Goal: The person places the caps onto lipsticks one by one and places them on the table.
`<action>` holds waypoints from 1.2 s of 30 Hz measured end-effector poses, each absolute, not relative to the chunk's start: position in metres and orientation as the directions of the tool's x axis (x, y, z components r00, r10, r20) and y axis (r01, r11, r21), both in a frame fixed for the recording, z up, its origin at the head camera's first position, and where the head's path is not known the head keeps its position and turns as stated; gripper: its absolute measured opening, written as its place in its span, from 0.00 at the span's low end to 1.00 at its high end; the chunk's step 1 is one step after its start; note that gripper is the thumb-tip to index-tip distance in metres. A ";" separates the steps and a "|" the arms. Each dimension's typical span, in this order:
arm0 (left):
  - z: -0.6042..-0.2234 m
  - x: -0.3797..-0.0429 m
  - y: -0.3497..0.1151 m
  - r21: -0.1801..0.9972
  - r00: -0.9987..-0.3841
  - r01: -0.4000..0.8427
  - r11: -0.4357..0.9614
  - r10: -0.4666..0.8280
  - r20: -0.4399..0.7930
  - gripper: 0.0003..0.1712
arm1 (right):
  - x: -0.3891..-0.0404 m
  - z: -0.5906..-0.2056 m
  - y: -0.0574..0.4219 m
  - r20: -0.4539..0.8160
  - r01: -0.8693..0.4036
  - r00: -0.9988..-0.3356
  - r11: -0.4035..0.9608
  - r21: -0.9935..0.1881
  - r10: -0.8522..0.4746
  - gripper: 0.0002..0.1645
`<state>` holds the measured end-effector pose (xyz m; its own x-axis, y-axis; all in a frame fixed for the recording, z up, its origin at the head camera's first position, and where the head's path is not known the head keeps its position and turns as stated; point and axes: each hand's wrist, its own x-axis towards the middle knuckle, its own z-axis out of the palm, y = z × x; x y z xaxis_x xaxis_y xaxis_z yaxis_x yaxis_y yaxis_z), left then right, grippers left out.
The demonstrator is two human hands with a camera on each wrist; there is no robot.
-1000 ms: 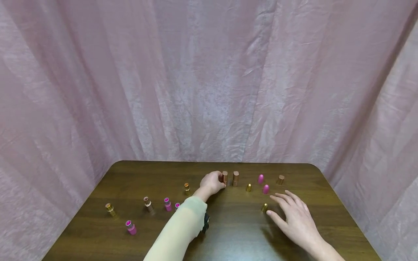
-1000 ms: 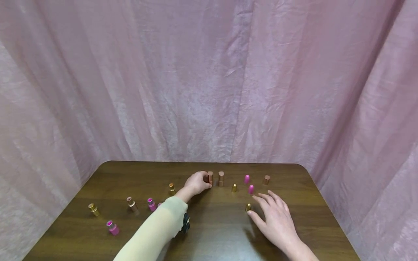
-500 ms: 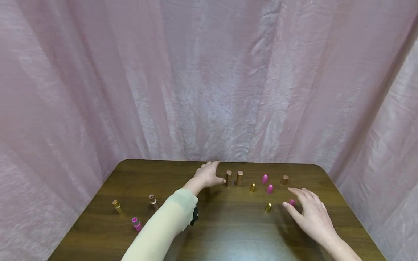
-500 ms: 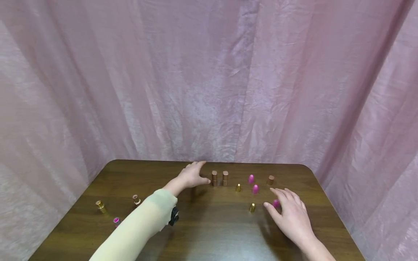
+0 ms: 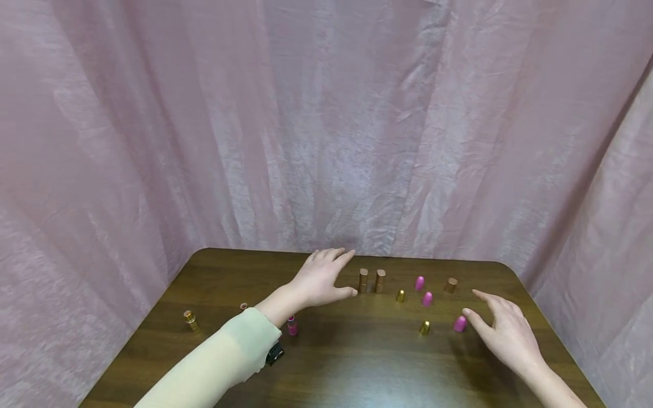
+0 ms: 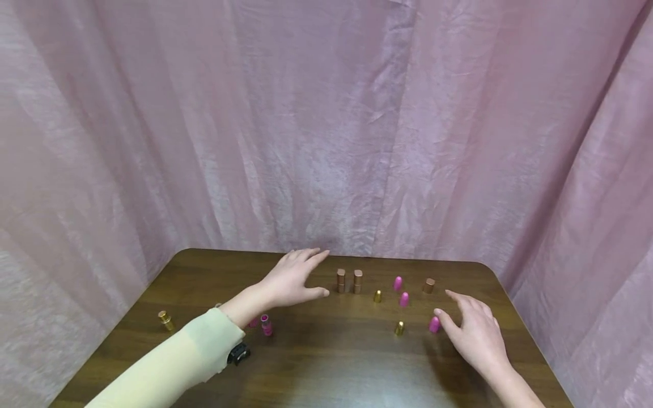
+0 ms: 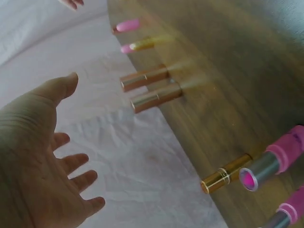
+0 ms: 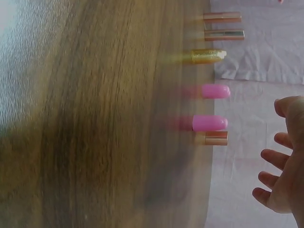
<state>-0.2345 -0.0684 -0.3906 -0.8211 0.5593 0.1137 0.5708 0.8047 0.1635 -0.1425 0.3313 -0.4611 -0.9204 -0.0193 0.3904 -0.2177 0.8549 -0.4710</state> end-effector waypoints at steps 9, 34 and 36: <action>-0.387 -0.187 -0.087 0.055 -0.689 0.718 0.694 0.697 0.201 0.53 | -0.143 -0.458 0.334 0.389 -0.219 -0.921 0.860 -0.460 -0.026 0.38; -0.455 -0.108 -0.093 -0.029 -0.578 0.793 0.609 0.766 0.281 0.53 | -0.183 -0.461 0.350 0.266 -0.158 -0.964 0.858 -0.489 -0.027 0.40; -0.458 -0.107 -0.093 -0.021 -0.579 0.796 0.605 0.770 0.268 0.53 | -0.191 -0.462 0.352 0.250 -0.146 -0.968 0.862 -0.485 -0.023 0.41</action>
